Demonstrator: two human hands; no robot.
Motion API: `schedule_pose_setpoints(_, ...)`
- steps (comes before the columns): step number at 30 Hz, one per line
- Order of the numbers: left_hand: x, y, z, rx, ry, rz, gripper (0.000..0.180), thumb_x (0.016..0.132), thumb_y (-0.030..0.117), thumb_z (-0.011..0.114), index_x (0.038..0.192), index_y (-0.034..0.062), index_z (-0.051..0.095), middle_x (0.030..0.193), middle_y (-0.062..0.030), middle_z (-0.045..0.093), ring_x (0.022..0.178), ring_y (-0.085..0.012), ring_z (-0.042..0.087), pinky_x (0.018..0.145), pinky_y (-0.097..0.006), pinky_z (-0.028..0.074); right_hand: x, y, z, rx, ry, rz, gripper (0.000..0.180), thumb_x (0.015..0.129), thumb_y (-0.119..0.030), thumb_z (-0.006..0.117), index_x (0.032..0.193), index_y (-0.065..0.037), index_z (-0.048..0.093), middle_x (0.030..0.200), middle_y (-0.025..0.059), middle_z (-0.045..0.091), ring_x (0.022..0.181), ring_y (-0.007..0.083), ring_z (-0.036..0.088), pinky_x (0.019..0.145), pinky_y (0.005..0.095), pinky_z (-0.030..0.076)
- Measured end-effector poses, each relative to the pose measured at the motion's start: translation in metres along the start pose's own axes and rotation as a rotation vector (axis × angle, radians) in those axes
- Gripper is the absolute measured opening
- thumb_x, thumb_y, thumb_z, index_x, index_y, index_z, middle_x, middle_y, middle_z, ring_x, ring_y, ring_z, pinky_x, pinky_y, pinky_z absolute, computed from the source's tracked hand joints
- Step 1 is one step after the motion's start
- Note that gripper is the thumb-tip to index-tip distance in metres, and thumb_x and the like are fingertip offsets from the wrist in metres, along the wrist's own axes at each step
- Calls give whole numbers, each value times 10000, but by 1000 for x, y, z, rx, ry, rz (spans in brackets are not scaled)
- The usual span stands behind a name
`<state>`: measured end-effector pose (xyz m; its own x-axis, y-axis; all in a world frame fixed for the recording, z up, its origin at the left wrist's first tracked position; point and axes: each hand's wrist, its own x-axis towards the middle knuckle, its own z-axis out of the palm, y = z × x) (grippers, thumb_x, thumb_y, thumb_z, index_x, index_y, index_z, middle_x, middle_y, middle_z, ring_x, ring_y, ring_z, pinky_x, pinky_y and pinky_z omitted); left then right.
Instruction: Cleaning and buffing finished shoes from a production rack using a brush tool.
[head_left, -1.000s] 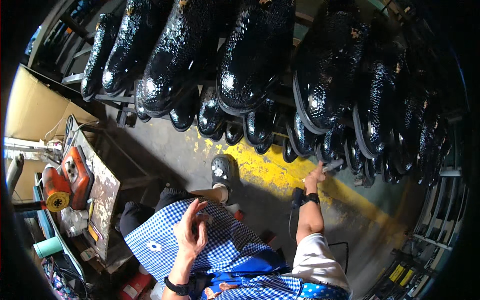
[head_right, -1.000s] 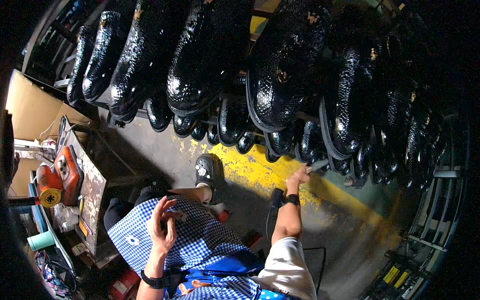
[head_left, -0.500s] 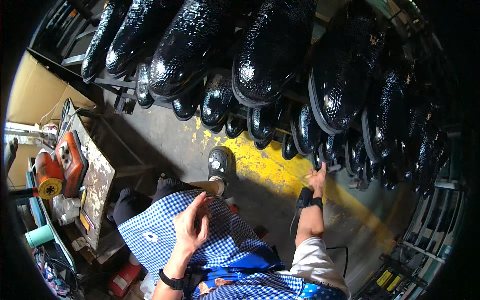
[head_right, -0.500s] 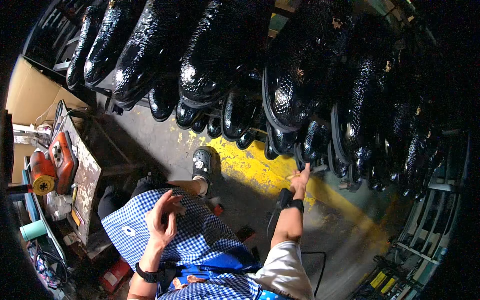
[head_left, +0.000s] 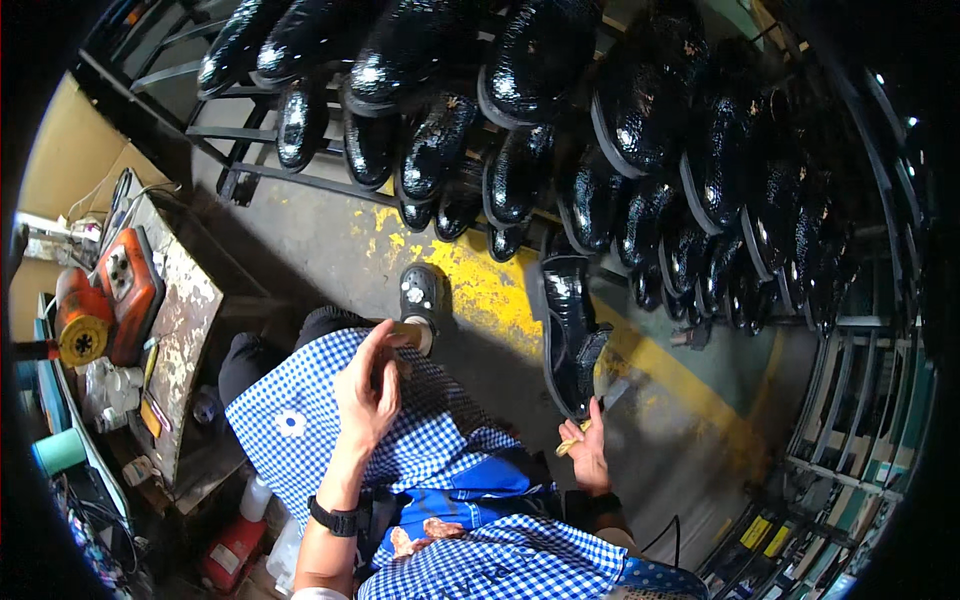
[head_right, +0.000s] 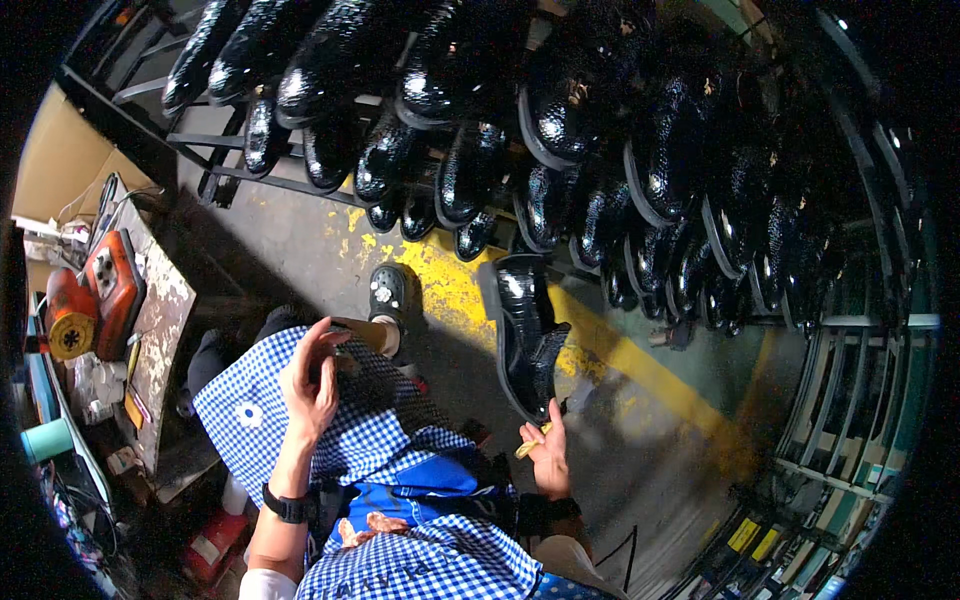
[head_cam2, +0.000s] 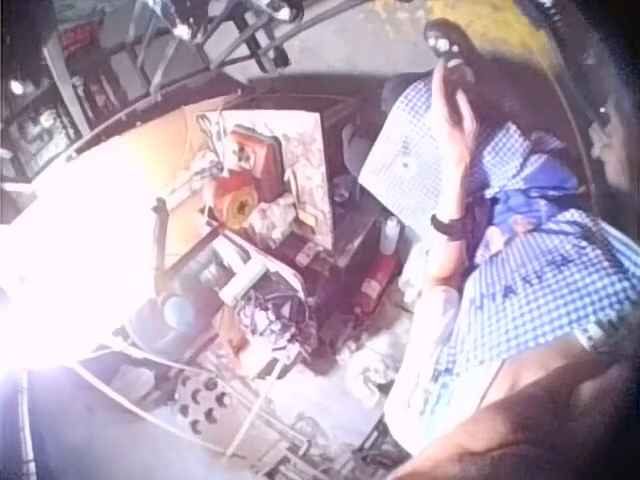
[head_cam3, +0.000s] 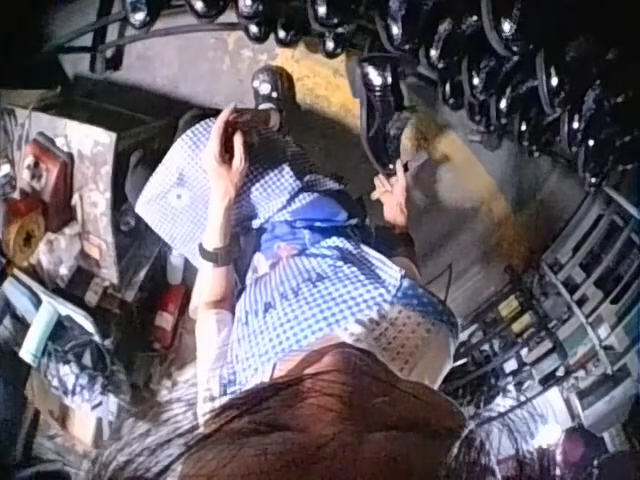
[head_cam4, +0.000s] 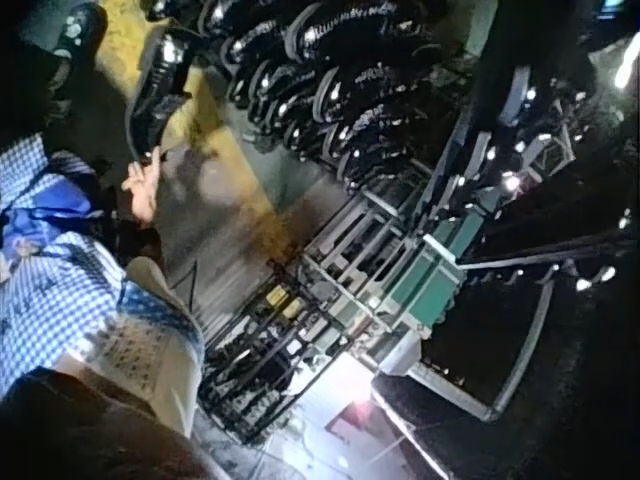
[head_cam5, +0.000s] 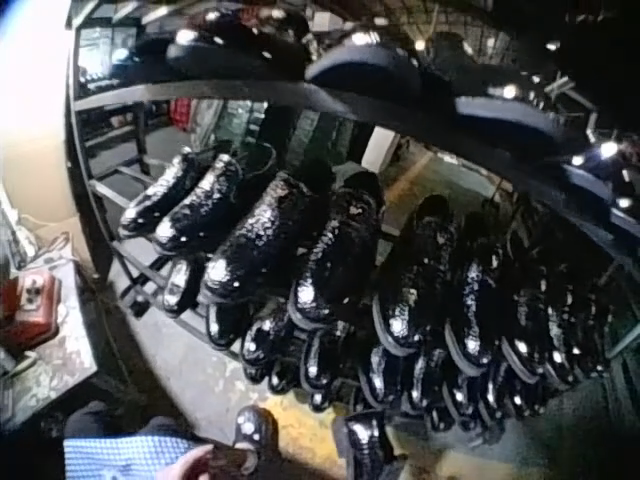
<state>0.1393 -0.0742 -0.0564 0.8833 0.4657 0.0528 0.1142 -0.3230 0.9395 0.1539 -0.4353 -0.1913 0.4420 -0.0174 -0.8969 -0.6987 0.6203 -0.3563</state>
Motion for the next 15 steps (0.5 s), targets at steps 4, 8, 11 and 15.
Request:
schedule_pose_setpoints(4, -4, 5, -11, -64, 26, -33, 363, 859, -55, 405, 1213, 15, 444, 997, -105, 613, 774, -110, 589, 670, -224, 487, -19, 3, 29, -119, -193, 47, 302, 809, -433, 581, 771, -140, 519, 557, -4, 489, 333, 92, 284, 399, 239, 278)
schedule_pose_setpoints(8, -14, -5, -22, -448, 157, -158, 309, 909, 35, 408, 1217, 15, 425, 1025, -110, 593, 706, -136, 613, 637, -233, 518, -15, 7, 43, -236, -471, 109, 275, 790, -412, 612, 810, -151, 526, 673, 6, 524, 346, 110, 339, 410, 263, 327)
schedule_pose_setpoints(11, -22, -16, -41, -671, 274, -207, 325, 928, 118, 411, 1238, 20, 395, 1086, -132, 566, 712, -149, 622, 610, -242, 525, -49, 19, 92, -299, -332, 56, 229, 819, -320, 600, 752, -112, 534, 527, -11, 504, 288, 79, 275, 379, 238, 319)
schedule_pose_setpoints(15, -30, -11, -71, -738, 403, -286, 351, 919, 127, 424, 1248, 10, 383, 1130, -144, 546, 739, -169, 625, 621, -254, 531, -63, 14, 126, -513, -441, 95, 220, 792, -358, 623, 707, -173, 538, 510, -51, 472, 286, 65, 277, 356, 222, 297)
